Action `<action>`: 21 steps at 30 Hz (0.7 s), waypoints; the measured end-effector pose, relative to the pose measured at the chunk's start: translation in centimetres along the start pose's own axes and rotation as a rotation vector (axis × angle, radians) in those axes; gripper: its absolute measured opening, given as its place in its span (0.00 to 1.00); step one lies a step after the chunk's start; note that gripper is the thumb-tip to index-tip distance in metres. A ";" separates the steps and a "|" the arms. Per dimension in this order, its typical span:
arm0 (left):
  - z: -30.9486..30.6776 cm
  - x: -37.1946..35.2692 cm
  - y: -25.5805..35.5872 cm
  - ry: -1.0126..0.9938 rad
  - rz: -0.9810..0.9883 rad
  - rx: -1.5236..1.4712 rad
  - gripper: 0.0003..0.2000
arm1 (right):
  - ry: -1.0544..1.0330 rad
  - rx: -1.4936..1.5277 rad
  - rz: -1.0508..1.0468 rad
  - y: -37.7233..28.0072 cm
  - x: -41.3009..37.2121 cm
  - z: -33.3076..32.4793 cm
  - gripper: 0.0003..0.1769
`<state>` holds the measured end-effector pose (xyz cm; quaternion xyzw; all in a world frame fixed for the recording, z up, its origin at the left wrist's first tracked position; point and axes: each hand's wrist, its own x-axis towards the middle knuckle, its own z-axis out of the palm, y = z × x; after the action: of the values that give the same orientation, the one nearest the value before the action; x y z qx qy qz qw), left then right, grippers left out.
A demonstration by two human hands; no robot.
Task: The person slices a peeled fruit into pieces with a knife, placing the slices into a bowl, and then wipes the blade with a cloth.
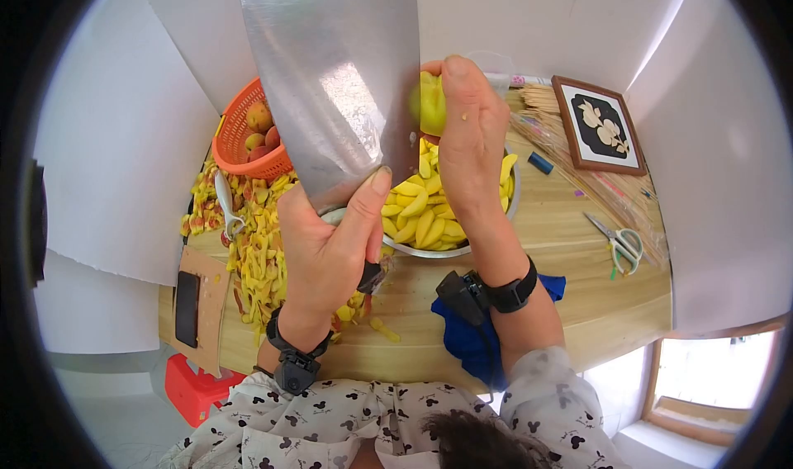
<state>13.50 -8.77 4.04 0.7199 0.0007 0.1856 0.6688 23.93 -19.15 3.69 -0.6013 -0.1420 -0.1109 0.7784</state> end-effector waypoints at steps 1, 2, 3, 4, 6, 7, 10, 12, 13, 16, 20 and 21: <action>0.0 0.0 0.0 -0.001 -0.001 0.001 0.11 | -0.001 0.011 -0.031 0.1 0.0 0.0 0.25; -0.1 0.0 -0.1 -0.008 0.000 0.010 0.11 | 0.000 0.012 -0.030 0.4 0.1 -0.1 0.25; -0.1 0.0 -0.1 -0.014 0.000 0.019 0.11 | -0.002 -0.030 -0.083 0.9 0.4 -0.3 0.24; -0.2 0.0 0.0 -0.013 -0.001 0.020 0.11 | -0.004 -0.072 -0.136 1.1 0.5 -0.4 0.24; -0.3 0.0 0.2 -0.026 -0.008 0.059 0.11 | -0.002 -0.055 -0.135 1.0 0.2 -0.1 0.24; -0.4 -0.1 0.2 -0.025 -0.008 0.059 0.11 | -0.001 -0.037 -0.136 0.9 0.1 0.1 0.23; -0.3 -0.1 0.2 -0.022 -0.034 0.044 0.11 | 0.005 -0.052 -0.154 1.3 -0.2 0.4 0.23; 0.0 0.0 -0.2 -0.011 0.000 0.030 0.11 | 0.035 0.004 -0.102 1.3 -0.8 1.1 0.24; 0.2 0.1 -0.4 -0.011 0.000 0.030 0.11 | 0.067 0.059 -0.053 1.3 -1.0 1.4 0.24; 1.1 0.2 -1.7 0.067 0.083 0.027 0.09 | 0.115 0.061 -0.016 1.8 -1.1 1.5 0.25; 2.0 0.9 -3.7 0.124 0.268 0.068 0.09 | 0.120 0.098 -0.007 2.7 -0.9 1.1 0.26; 2.1 1.1 -4.0 0.133 0.399 0.112 0.09 | 0.131 0.109 -0.023 2.8 -0.9 1.1 0.26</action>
<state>16.04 -10.06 0.41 0.7280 -0.0875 0.3610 0.5762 23.94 -17.34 1.07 -0.5477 -0.1035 -0.1510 0.8164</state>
